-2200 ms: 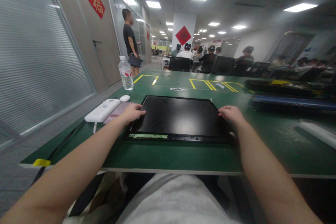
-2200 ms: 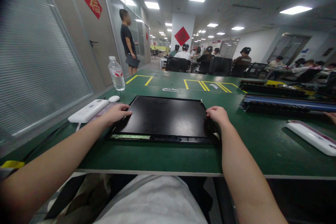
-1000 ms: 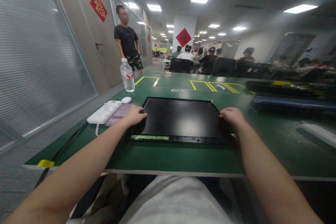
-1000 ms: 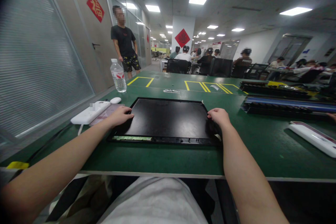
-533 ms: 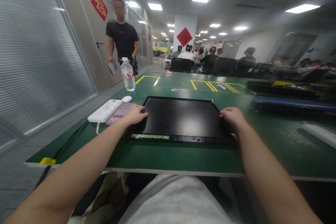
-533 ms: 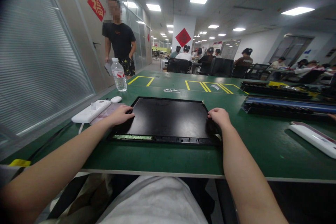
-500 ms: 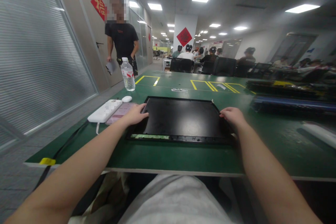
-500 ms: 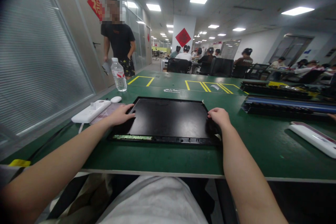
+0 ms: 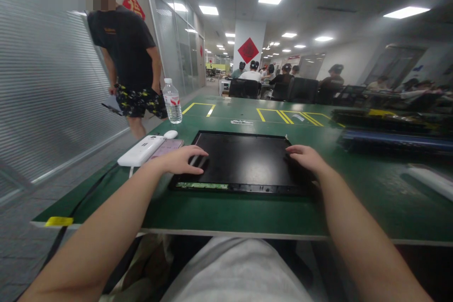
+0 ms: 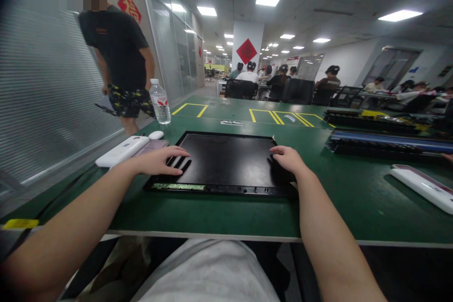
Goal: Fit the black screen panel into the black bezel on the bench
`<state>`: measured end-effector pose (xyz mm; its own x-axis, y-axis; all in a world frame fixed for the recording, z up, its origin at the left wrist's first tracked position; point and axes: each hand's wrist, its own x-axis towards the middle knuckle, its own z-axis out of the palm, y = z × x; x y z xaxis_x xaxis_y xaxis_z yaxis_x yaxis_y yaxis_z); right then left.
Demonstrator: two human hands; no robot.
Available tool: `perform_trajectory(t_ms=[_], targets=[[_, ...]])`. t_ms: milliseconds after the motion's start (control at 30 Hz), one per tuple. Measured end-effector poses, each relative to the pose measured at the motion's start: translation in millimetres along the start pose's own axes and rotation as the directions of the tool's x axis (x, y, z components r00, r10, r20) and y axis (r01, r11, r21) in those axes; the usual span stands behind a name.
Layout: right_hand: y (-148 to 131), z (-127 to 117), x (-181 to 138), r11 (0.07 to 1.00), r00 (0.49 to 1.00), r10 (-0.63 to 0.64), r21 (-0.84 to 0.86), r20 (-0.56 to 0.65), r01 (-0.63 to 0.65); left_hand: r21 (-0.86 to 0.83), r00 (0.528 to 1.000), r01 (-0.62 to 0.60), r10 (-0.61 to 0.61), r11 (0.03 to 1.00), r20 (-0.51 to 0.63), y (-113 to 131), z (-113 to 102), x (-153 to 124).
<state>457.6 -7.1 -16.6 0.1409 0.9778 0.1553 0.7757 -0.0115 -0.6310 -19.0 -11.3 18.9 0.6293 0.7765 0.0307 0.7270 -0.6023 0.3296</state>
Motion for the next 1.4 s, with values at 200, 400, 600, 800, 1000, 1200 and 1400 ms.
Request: perform_trajectory(t_ms=[200,400,600,800,1000,1200,1400], targets=[[-3,-2,-2,0.998,0.998,0.035,-0.061,0.048,-0.032,0.024,0.997,0.05,-0.051,0.998,0.054,-5,-9,-8],[-1,0,-1,0.999,0.998,0.021,-0.04,0.067,-0.018,0.028,0.993,0.022,-0.025,0.999,0.116,-3,-12,-11],[-4,-1,-3,0.998,0.995,0.032,-0.063,0.091,-0.027,-0.017,0.99,-0.055,0.056,0.998,0.127,-1,-12,-11],[-6,-2,-4,0.996,0.995,0.027,-0.088,0.098,-0.018,-0.021,0.99,-0.115,0.117,0.993,0.078,3,-12,-9],[-6,-2,-4,0.995,0.995,0.026,-0.101,0.098,-0.016,-0.024,0.99,-0.134,0.135,0.991,0.05,6,-12,-10],[-8,-3,-5,0.992,0.994,0.019,-0.127,0.104,-0.005,-0.031,0.986,-0.163,0.164,0.986,0.036,8,-11,-10],[-8,-3,-5,0.993,0.994,0.031,-0.118,0.102,-0.019,-0.064,0.984,-0.172,0.174,0.983,0.03,5,-10,-8]])
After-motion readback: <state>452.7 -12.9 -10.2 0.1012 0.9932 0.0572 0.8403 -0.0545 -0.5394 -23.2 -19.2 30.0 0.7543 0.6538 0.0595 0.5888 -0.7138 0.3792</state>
